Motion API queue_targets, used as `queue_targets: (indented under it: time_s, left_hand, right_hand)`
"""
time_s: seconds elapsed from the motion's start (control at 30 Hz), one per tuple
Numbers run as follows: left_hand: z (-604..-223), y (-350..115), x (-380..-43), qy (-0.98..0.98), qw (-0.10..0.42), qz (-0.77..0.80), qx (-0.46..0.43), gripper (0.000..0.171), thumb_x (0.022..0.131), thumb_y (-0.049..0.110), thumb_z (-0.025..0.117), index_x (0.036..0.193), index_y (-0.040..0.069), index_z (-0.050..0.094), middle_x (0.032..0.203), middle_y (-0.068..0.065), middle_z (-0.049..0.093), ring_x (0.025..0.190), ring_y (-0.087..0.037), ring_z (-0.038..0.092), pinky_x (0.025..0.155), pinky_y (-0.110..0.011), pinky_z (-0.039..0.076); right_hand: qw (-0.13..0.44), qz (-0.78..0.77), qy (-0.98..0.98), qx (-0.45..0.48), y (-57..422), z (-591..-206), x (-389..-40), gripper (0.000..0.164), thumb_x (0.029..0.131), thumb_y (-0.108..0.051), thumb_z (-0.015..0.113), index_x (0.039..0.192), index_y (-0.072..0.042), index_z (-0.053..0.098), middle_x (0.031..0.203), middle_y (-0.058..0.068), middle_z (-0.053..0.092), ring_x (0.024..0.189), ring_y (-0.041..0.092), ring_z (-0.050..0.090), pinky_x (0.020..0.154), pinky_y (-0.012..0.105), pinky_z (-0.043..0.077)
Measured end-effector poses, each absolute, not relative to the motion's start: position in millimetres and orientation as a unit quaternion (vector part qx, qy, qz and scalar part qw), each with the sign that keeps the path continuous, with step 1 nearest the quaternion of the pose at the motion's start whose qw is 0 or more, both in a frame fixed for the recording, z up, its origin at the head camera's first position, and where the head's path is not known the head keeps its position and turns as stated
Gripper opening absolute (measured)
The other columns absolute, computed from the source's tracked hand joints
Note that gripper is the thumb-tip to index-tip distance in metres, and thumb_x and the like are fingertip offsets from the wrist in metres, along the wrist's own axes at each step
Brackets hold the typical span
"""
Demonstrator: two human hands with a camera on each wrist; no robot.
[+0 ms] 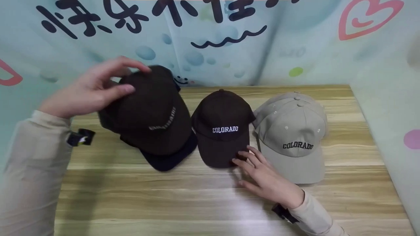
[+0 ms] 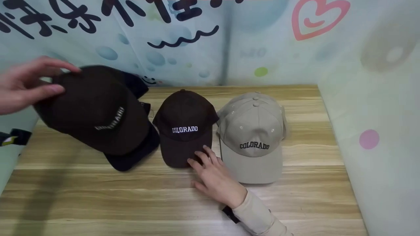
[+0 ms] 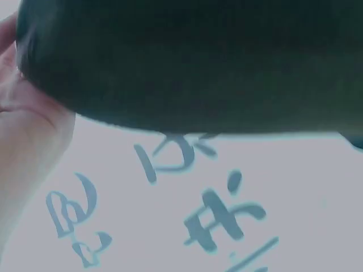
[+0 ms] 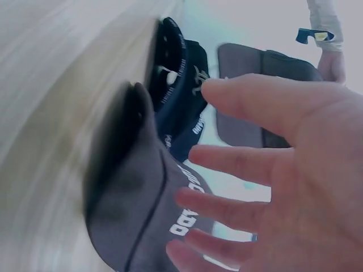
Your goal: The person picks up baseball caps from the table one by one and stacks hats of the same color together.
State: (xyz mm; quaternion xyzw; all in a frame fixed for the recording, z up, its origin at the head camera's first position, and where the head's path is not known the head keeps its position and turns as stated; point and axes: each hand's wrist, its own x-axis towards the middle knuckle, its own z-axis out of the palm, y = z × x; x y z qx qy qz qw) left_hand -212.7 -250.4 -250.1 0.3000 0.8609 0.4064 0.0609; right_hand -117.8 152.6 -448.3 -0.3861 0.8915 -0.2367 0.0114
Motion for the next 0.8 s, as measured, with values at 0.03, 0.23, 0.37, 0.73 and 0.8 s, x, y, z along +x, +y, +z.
queue_targets:
  time_s: [0.03,0.23,0.37,0.73,0.8]
  left_hand:
    - [-251,-242,-213,0.854,0.074,0.401,0.324,0.04,0.098,0.004,0.053,0.136,0.017,0.053,0.125,-0.005,0.056,0.101,-0.02,0.057,0.081,-0.023,0.043]
    - [-260,-190,-218,0.801,0.119,0.38,0.448,0.038,0.095,-0.003,0.053,0.129,0.014,0.056,0.124,0.004,0.059,0.109,-0.013,0.054,0.091,-0.026,0.039]
    - [-267,-155,-222,0.774,0.163,0.372,0.485,0.035,0.091,-0.008,0.051,0.122,0.009,0.056,0.12,0.003,0.06,0.108,-0.013,0.054,0.093,-0.031,0.039]
    - [-295,-85,-250,0.74,0.272,0.383,0.482,0.04,0.088,-0.013,0.046,0.125,0.003,0.05,0.111,-0.008,0.06,0.096,-0.014,0.054,0.087,-0.029,0.04]
    - [-302,-76,-257,0.749,0.286,0.372,0.468,0.041,0.089,-0.011,0.045,0.127,0.003,0.048,0.107,-0.009,0.06,0.094,-0.015,0.053,0.086,-0.028,0.04]
  right_hand:
    - [0.008,-0.238,0.89,-0.388,154,-446,-117,0.058,0.085,-0.024,0.074,0.135,-0.005,0.053,0.138,0.022,0.044,0.135,0.046,0.027,0.101,0.062,0.031]
    - [-0.038,-0.235,0.886,-0.397,162,-433,-111,0.05,0.087,-0.023,0.07,0.132,-0.006,0.055,0.135,0.015,0.049,0.133,0.038,0.035,0.103,0.052,0.034]
    - [-0.069,-0.224,0.874,-0.426,164,-426,-105,0.044,0.09,-0.026,0.066,0.128,-0.005,0.057,0.126,0.013,0.056,0.121,0.032,0.05,0.097,0.047,0.042]
    - [-0.054,-0.196,0.875,-0.44,165,-422,-95,0.041,0.094,-0.029,0.062,0.128,-0.008,0.059,0.116,0.006,0.063,0.108,0.022,0.059,0.091,0.04,0.047]
    - [-0.057,-0.191,0.876,-0.439,165,-422,-95,0.042,0.093,-0.028,0.063,0.128,-0.008,0.059,0.114,0.006,0.063,0.105,0.022,0.06,0.09,0.04,0.047]
